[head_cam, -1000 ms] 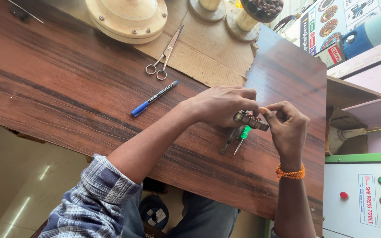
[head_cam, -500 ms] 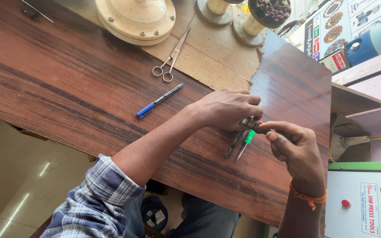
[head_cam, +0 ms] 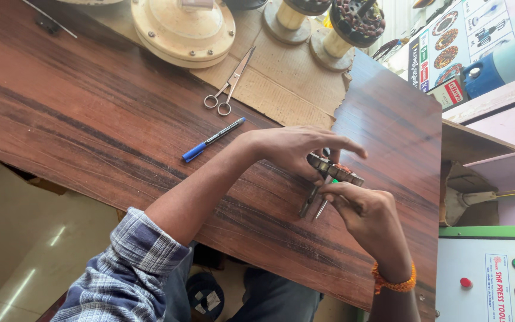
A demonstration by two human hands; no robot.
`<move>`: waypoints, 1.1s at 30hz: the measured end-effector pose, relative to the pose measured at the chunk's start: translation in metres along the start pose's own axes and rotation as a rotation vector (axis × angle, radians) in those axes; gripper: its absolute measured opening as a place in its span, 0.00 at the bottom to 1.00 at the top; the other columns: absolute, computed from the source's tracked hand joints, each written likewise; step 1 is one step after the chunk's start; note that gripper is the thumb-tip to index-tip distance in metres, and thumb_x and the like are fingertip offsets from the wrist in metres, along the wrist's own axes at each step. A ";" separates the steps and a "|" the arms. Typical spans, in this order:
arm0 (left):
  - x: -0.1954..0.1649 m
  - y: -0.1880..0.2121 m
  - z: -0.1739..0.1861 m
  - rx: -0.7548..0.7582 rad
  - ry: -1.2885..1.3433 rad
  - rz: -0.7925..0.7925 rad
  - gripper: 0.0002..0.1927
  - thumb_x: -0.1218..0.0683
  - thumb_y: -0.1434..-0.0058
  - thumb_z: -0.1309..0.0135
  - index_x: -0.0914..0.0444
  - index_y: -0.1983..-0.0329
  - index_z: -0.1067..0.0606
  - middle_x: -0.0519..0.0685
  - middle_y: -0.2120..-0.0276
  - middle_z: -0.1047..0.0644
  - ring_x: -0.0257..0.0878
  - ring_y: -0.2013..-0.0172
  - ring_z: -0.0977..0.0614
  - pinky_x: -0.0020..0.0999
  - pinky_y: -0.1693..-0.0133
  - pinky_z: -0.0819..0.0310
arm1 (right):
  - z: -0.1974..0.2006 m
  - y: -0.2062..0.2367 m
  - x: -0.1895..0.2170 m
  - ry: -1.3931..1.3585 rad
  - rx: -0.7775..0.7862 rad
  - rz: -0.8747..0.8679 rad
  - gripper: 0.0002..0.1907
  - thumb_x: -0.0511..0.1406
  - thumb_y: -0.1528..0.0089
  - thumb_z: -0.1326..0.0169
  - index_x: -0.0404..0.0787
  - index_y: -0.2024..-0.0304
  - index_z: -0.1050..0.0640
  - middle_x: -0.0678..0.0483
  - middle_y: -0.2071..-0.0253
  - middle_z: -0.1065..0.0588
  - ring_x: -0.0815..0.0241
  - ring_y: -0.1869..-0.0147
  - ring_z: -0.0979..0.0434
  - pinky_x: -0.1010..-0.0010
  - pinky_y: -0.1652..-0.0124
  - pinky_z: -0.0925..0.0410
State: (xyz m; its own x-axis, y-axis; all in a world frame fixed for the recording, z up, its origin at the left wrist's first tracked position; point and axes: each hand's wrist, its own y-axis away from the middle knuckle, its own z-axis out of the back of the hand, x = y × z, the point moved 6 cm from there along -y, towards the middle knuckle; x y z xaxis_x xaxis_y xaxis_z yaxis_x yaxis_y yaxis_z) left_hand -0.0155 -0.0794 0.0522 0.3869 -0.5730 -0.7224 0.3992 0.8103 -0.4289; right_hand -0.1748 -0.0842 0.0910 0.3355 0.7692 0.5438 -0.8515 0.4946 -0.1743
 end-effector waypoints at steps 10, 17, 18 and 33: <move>0.039 0.007 -0.005 0.009 0.379 0.159 0.29 0.32 0.34 0.49 0.58 0.46 0.22 0.49 0.53 0.20 0.39 0.52 0.21 0.36 0.50 0.26 | -0.012 -0.003 -0.028 -0.058 0.098 -0.063 0.20 0.46 0.33 0.48 0.36 0.63 0.17 0.53 0.81 0.32 0.68 0.78 0.36 0.69 0.76 0.37; 0.029 -0.005 -0.011 -0.221 0.456 0.084 0.31 0.31 0.32 0.56 0.58 0.42 0.23 0.48 0.48 0.22 0.39 0.44 0.22 0.38 0.42 0.28 | -0.023 -0.005 -0.027 -0.081 0.226 -0.098 0.22 0.45 0.33 0.50 0.36 0.70 0.17 0.51 0.81 0.27 0.61 0.77 0.30 0.64 0.73 0.34; 0.024 -0.005 -0.012 -0.204 0.411 0.014 0.31 0.32 0.29 0.57 0.59 0.42 0.22 0.49 0.46 0.22 0.40 0.42 0.23 0.38 0.40 0.30 | -0.025 -0.006 -0.024 -0.065 0.241 -0.089 0.22 0.45 0.33 0.50 0.35 0.71 0.18 0.51 0.80 0.27 0.60 0.76 0.28 0.64 0.72 0.32; 0.036 -0.006 -0.021 -0.236 0.532 0.121 0.36 0.28 0.29 0.69 0.58 0.46 0.24 0.45 0.64 0.23 0.33 0.59 0.21 0.32 0.56 0.28 | -0.040 0.000 -0.043 0.100 0.469 -0.338 0.20 0.48 0.35 0.51 0.40 0.69 0.19 0.51 0.77 0.21 0.56 0.71 0.19 0.61 0.65 0.28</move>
State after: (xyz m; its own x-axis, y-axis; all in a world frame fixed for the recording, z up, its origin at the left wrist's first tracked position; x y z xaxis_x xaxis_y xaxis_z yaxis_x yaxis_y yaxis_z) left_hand -0.0217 -0.1024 0.0176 -0.0753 -0.3839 -0.9203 0.1594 0.9064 -0.3911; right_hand -0.1728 -0.1009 0.0351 0.6368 0.6456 0.4215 -0.7701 0.5048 0.3901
